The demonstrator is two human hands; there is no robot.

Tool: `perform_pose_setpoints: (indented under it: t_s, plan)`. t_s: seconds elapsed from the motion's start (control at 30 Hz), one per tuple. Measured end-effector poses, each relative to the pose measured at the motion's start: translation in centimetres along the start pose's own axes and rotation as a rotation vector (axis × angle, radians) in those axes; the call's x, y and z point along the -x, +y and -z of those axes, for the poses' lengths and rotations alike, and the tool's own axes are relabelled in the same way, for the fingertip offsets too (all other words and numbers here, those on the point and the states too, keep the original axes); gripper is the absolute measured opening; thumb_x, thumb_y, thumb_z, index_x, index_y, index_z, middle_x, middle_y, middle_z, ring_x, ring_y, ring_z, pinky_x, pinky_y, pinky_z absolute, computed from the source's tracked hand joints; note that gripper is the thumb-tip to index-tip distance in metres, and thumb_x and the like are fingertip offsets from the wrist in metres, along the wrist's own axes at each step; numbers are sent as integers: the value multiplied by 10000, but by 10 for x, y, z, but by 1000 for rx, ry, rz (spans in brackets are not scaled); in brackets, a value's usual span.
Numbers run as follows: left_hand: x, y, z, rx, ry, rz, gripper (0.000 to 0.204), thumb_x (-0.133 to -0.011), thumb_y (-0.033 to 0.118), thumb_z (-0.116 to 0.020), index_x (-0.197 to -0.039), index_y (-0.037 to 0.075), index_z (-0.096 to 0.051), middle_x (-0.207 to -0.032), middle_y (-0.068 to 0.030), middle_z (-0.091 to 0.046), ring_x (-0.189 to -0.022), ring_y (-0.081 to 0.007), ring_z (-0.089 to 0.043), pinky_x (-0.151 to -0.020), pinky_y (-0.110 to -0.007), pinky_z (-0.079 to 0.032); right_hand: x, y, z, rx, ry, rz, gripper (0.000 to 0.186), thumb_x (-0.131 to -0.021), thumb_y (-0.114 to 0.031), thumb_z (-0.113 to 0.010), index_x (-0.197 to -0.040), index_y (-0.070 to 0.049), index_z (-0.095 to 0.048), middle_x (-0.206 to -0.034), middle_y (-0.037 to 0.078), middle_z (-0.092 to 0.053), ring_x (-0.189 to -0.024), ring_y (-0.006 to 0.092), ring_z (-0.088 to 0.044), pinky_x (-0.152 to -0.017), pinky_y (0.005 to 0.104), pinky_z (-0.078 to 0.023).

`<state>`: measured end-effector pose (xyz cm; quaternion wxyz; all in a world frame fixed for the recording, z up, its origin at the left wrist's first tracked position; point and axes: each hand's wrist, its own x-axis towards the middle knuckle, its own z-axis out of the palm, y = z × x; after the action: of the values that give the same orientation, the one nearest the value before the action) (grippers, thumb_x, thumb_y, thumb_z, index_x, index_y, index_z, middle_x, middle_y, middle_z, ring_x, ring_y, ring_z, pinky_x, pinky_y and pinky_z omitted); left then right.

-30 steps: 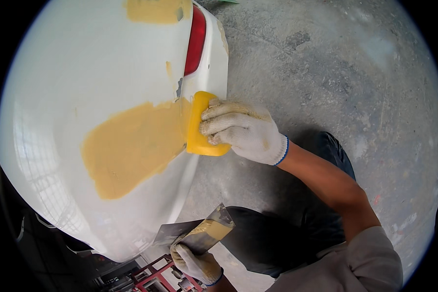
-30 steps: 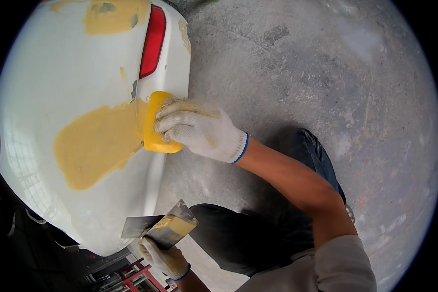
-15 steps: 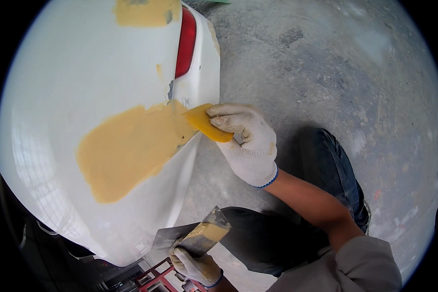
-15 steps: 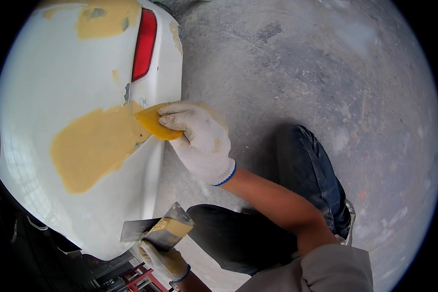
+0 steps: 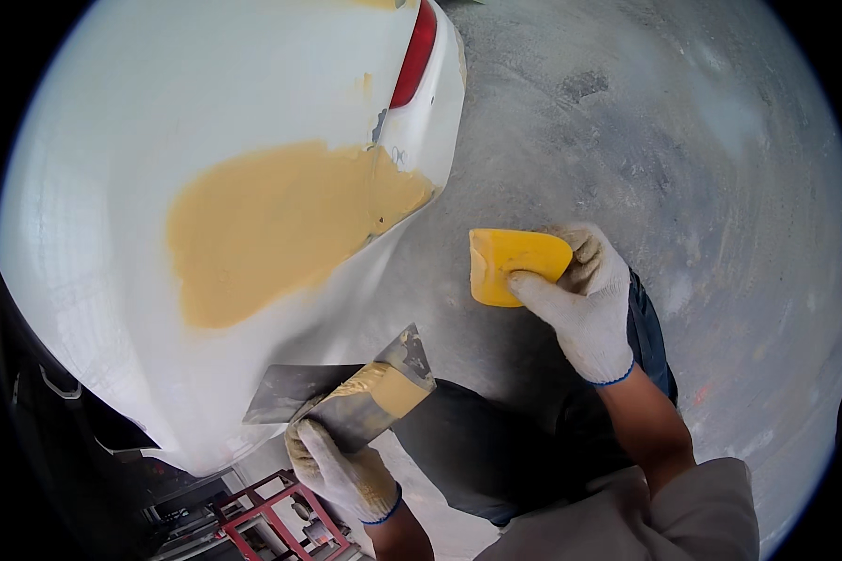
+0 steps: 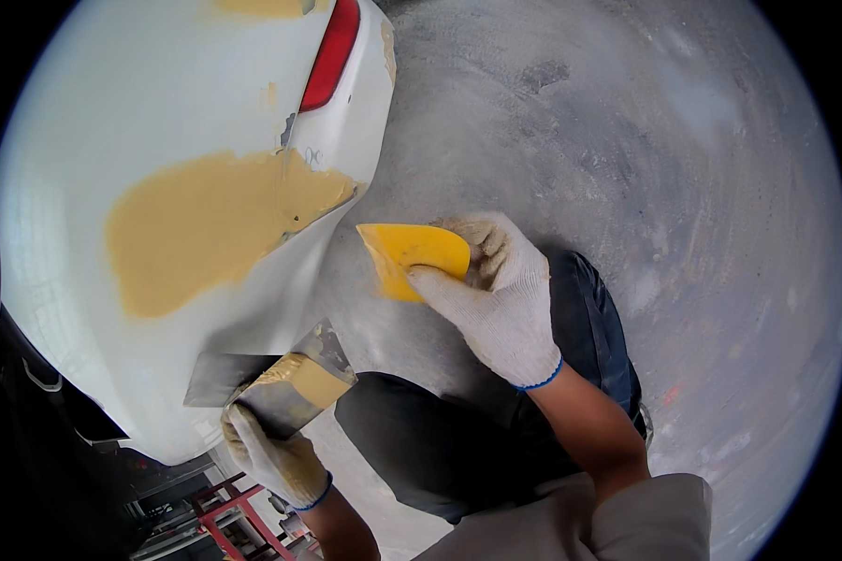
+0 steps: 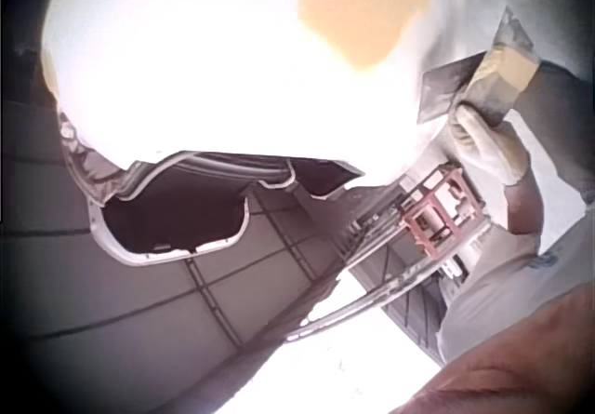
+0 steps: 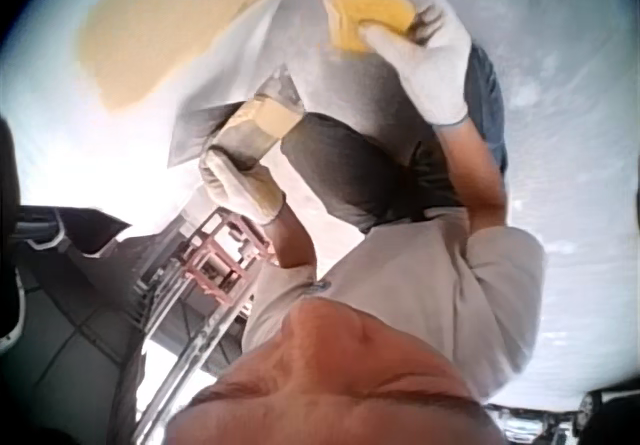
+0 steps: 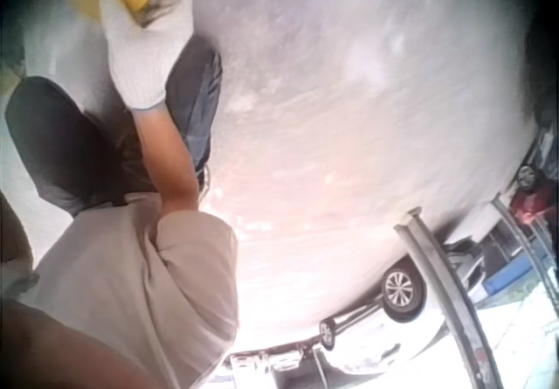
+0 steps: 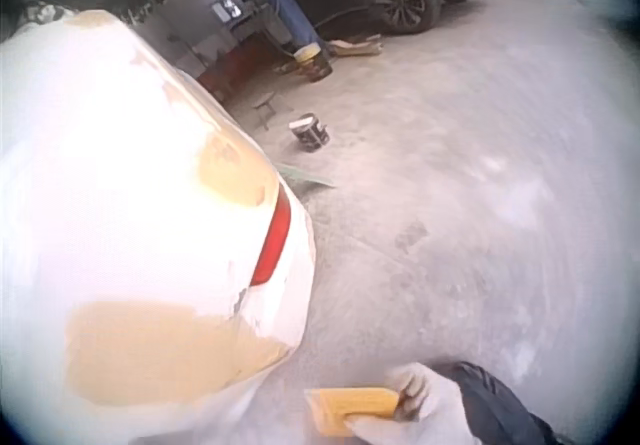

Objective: The person applies yellow body filler to a white car's rear bumper and side panel using a yellow plastic spreader and a metal putty knife. They smooth the filler over damaged areas, scrape excess material from the tools, and move between the bumper and the side panel to continue the repair.

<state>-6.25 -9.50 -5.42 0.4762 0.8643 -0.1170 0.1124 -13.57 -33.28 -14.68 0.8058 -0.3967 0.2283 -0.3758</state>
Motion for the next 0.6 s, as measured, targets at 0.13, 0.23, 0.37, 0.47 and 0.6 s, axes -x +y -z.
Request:
perform_pose_setpoints:
  t_s: [0.13,0.23,0.37,0.47,0.6]
  plan:
    - [0,44,-30,161,107,49,360,-1034,291,-515,-1027,-49,-634,-943,-100,-653,-849,-161,-608,-788,-296,-499,25,-25,1,526,-287,641,276,-754,-42,-785,-987,-131,-668,-1005,37,-717,-925,188,-705,-755,309,-570]
    - [0,45,-35,207,61,69,368,-1035,285,-512,-1058,-62,-632,-975,-114,-665,-874,-172,-626,-797,-299,-512,38,-29,-11,751,-380,804,306,-701,-110,-784,-974,-191,-671,-1064,-15,-715,-977,195,-696,-820,349,-570]
    - [4,48,-38,224,4,95,331,-1032,266,-528,-1063,-50,-619,-990,-121,-664,-908,-171,-632,-813,-293,-522,33,-22,-18,751,-425,854,254,-694,-124,-775,-917,-213,-692,-1064,-38,-714,-975,181,-695,-838,350,-573]
    - [6,50,-38,218,3,72,331,-1030,275,-533,-1063,-44,-614,-993,-122,-657,-914,-171,-627,-824,-290,-518,33,-16,-18,735,-505,816,239,-702,-120,-775,-906,-209,-686,-1047,-27,-717,-965,183,-699,-836,348,-575]
    - [-4,44,-31,27,156,-5,386,-1038,307,-512,-1056,-64,-617,-992,-123,-647,-888,-179,-608,-823,-296,-505,31,0,-6,649,-556,669,223,-724,-80,-777,-897,-173,-671,-1014,4,-727,-919,198,-716,-810,334,-580]
